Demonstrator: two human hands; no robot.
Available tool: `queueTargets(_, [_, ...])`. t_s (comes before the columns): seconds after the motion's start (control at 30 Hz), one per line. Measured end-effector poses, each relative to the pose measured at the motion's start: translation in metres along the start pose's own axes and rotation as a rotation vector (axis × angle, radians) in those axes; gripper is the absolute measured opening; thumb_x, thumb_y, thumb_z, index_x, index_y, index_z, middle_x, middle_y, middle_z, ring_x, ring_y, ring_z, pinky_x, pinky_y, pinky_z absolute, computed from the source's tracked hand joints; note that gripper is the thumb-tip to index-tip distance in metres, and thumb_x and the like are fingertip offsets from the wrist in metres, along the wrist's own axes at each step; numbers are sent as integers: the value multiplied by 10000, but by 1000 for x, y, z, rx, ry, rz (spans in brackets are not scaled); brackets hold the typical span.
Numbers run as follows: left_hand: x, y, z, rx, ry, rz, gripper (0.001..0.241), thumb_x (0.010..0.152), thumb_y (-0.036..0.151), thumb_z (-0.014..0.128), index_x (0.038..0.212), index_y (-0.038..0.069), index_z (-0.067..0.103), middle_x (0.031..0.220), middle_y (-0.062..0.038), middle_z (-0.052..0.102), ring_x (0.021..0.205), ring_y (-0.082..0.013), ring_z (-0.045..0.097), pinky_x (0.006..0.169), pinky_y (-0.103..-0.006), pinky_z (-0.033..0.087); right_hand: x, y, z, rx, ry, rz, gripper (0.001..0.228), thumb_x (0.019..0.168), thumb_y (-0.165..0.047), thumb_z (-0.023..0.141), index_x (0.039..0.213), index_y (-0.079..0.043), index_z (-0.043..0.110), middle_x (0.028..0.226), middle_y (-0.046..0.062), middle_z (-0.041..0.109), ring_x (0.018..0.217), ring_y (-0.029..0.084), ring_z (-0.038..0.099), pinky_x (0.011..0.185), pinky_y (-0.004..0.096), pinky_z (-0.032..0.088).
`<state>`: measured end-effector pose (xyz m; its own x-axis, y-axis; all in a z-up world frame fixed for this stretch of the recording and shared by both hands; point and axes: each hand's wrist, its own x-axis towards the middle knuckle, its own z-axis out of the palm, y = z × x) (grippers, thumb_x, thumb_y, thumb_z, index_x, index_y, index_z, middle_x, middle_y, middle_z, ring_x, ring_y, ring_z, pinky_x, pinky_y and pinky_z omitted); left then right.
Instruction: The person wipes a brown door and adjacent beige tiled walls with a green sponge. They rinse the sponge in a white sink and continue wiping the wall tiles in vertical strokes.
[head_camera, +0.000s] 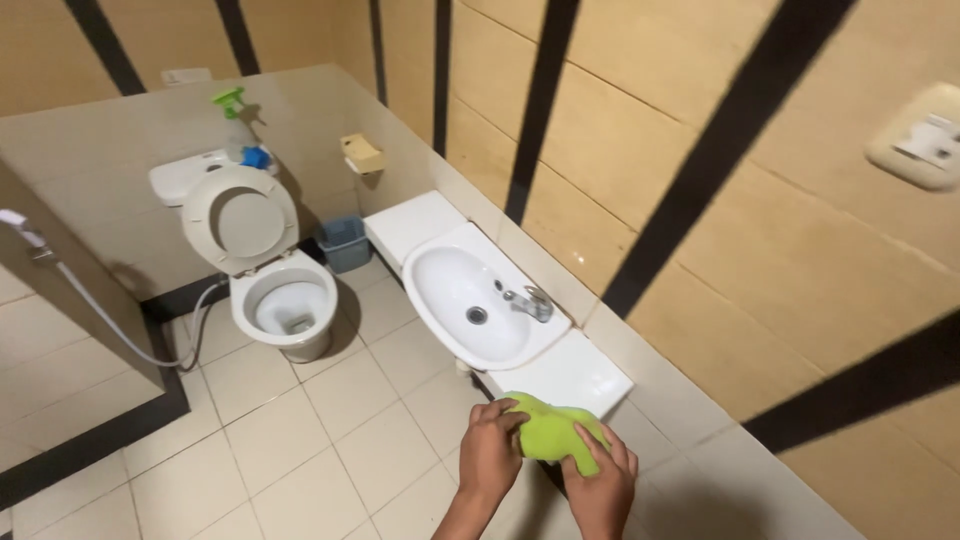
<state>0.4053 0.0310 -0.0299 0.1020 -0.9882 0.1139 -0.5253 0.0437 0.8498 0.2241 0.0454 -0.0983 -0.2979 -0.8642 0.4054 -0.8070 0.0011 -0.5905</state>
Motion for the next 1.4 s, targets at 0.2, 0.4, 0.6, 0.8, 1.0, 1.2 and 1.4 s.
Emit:
queueTargets(0.2, [27,-30,-20,-16,72,-37,311,785,-64,670,1024,83,805,1262,-22,705,1149,-259,604,947,-369,536,20,-31,37,-49,-117,19,520,651,-116,802,1150,-260,788,1328,6,666,1161,287,583,1014,405,502])
queueTargets(0.4, [71,-48,-16,-2,69,-48,313,781,-58,675,1029,83,803,1269,-19,706,1151,-266,599,944,-372,535,51,-18,79,-36,-118,-182,549,643,-140,809,1184,-191,734,1287,83,659,1143,322,604,1011,448,474])
queueTargets(0.6, [141,-73,11,87,51,-56,351,775,-78,663,1046,93,806,1285,-28,700,1153,-273,606,944,-378,540,106,-17,121,140,-97,-193,555,617,-94,810,1162,-178,752,1273,87,671,1171,349,611,1016,439,481])
queueTargets(0.8, [214,-75,9,206,-14,-64,463,650,-85,707,1075,85,782,1300,-47,675,1152,-295,593,966,-377,535,163,-20,166,123,-211,-163,569,615,-112,847,1173,-163,751,1264,96,670,1170,337,614,1010,431,485])
queueTargets(1.0, [266,-125,34,269,2,-63,330,752,-36,718,1043,97,797,1295,-36,687,1137,-299,607,940,-394,545,181,-13,220,110,-314,-49,561,653,-140,839,1204,-173,742,1280,118,650,1172,332,616,990,414,505])
queueTargets(1.2, [323,-143,29,344,-156,-44,357,703,-25,728,1029,113,774,1229,-22,695,1105,-316,602,902,-405,556,193,-28,268,40,-277,-28,576,635,-141,837,1199,-135,721,1246,136,646,1163,372,584,1000,449,477])
queueTargets(1.4, [387,-241,58,349,-406,85,349,758,-51,697,1067,97,763,1251,-85,691,1096,-365,593,928,-429,545,186,-11,350,-2,-444,187,594,713,-148,773,1292,-106,644,1267,134,642,1171,373,589,1002,446,490])
